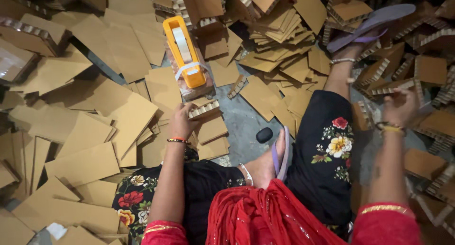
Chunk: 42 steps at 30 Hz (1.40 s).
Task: The person sits on the floor and assembles small cardboard boxes by folding the flaps and securing them with clear tape from a handheld dispenser. The person repeatedly picks up flat cardboard pieces, folds them into box shapes, and tapes the seams.
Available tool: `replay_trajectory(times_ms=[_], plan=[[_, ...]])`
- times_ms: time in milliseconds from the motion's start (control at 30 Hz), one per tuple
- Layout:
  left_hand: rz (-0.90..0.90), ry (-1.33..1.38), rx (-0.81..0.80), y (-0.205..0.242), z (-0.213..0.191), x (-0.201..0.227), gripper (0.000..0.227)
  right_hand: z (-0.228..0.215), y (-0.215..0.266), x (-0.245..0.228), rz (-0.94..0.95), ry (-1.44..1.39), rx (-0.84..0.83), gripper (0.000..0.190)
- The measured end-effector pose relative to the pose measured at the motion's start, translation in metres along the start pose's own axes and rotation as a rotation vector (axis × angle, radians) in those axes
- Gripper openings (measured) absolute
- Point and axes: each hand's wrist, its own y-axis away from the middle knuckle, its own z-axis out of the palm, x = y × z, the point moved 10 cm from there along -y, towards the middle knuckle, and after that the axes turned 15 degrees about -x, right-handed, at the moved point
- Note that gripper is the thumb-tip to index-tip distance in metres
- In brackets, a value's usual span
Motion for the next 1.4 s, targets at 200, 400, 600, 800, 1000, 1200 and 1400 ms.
replay_trajectory(times_ms=[200, 400, 600, 800, 1000, 1200, 1400], plan=[[0.017, 0.061, 0.018, 0.003, -0.006, -0.002, 0.047, 0.221, 0.052, -0.163, 0.085, -0.648, -0.605, 0.04], [0.047, 0.039, 0.069, 0.005, -0.002, -0.004, 0.046, 0.416, 0.115, -0.342, 0.039, -1.041, -0.901, 0.057], [-0.024, 0.107, 0.169, 0.009, -0.03, -0.018, 0.066, 0.467, 0.138, -0.381, -0.036, -1.059, -0.626, 0.026], [0.019, 0.081, 0.087, -0.002, -0.039, -0.007, 0.069, 0.462, 0.133, -0.371, 0.107, -0.916, -0.55, 0.02], [0.005, 0.149, 0.058, 0.01, -0.023, -0.022, 0.043, 0.452, 0.136, -0.375, 0.005, -0.854, -0.537, 0.023], [0.018, 0.118, 0.141, 0.004, -0.028, -0.013, 0.041, 0.449, 0.018, -0.386, 0.003, -1.003, -0.589, 0.03], [0.054, 0.118, 0.097, -0.002, -0.032, -0.004, 0.041, 0.429, -0.02, -0.437, -0.012, -0.572, -0.785, 0.038]])
